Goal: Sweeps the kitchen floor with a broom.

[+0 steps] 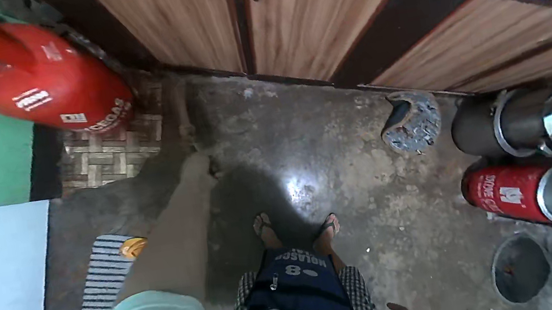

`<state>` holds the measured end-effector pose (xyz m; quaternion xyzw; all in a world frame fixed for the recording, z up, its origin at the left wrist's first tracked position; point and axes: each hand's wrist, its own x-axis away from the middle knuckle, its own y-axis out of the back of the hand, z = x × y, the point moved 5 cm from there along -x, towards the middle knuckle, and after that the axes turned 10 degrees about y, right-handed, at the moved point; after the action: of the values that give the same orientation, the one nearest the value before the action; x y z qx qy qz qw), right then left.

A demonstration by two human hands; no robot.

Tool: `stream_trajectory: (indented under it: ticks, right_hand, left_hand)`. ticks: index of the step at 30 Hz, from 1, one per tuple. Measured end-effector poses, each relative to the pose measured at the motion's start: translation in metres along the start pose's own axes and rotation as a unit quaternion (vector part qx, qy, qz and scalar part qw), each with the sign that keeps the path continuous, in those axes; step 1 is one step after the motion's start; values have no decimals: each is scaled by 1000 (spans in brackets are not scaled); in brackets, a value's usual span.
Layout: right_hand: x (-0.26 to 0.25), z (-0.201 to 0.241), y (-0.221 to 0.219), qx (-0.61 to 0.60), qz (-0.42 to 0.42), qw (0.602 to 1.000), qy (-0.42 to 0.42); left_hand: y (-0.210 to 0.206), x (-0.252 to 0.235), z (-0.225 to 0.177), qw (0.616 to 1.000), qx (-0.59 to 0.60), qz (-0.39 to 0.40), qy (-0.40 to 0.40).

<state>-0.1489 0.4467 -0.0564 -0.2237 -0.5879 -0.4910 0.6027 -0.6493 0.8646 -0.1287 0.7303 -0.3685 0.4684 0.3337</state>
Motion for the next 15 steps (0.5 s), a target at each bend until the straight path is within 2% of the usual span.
stream_trajectory:
  ticks: [3,5,8,11,13,15]
  right_hand:
    - [-14,-2,2,-57,-20,998,2]
    - [-27,1,12,-103,-32,994,12]
    - [-50,23,43,-191,-53,979,43]
    - [-68,61,91,-259,-90,957,94]
    - [-75,100,123,-294,-93,941,142]
    - [-74,148,143,-345,-45,920,182]
  left_hand:
    - [-102,19,87,988,-127,78,43]
    - [-167,46,149,965,-206,144,71]
    - [-238,90,198,926,-225,263,149]
    - [-269,145,207,892,-204,343,210]
    - [-275,184,209,871,-240,387,183]
    - [-270,217,214,854,-287,419,110]
